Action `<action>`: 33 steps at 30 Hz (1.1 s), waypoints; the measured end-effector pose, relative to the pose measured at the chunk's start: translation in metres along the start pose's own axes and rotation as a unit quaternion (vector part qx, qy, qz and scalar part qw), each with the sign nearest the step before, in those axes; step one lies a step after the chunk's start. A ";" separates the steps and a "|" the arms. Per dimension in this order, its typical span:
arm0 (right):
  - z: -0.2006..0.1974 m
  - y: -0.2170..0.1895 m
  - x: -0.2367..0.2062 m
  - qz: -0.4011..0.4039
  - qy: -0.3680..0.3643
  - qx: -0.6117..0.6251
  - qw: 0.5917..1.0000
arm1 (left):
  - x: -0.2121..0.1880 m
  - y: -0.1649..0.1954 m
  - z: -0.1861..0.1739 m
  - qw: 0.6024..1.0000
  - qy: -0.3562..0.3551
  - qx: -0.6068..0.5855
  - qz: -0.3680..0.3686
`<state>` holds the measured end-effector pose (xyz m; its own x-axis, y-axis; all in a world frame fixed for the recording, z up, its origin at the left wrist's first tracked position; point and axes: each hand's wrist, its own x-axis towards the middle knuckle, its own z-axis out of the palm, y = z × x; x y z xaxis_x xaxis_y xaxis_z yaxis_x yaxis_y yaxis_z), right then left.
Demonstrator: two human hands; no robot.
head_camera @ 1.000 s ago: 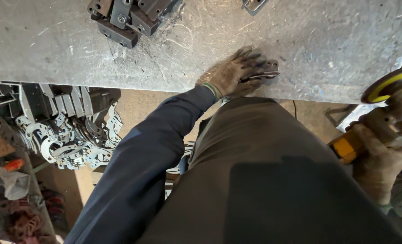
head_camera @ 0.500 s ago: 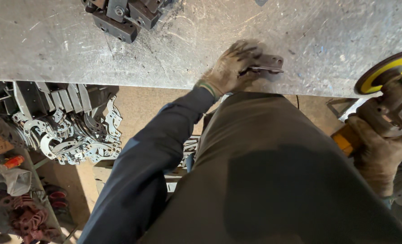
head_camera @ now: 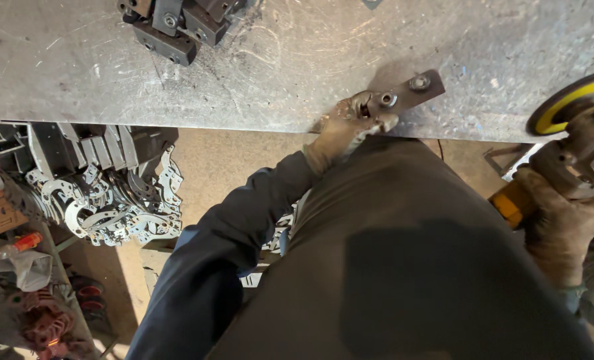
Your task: The person holds small metal brackets against a workbench and grinds their edges and surfaces with an angle grinder, producing sparks. They reposition and turn each bracket to grind different sides, then set finished pieces on the bench with a pile of completed brackets.
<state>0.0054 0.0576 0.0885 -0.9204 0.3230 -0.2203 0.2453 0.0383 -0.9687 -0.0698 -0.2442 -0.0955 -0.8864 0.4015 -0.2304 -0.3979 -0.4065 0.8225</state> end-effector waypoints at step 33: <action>-0.155 -0.028 -0.019 -0.038 -0.022 -0.033 0.998 | -0.009 0.039 0.254 0.899 0.056 0.413 0.136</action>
<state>0.0631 0.1966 0.1378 -0.9494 0.2748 -0.1523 0.1919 0.1234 -0.9736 -0.0173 -0.0551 0.0709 -0.9610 0.2753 0.0252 0.1081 0.2902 0.9508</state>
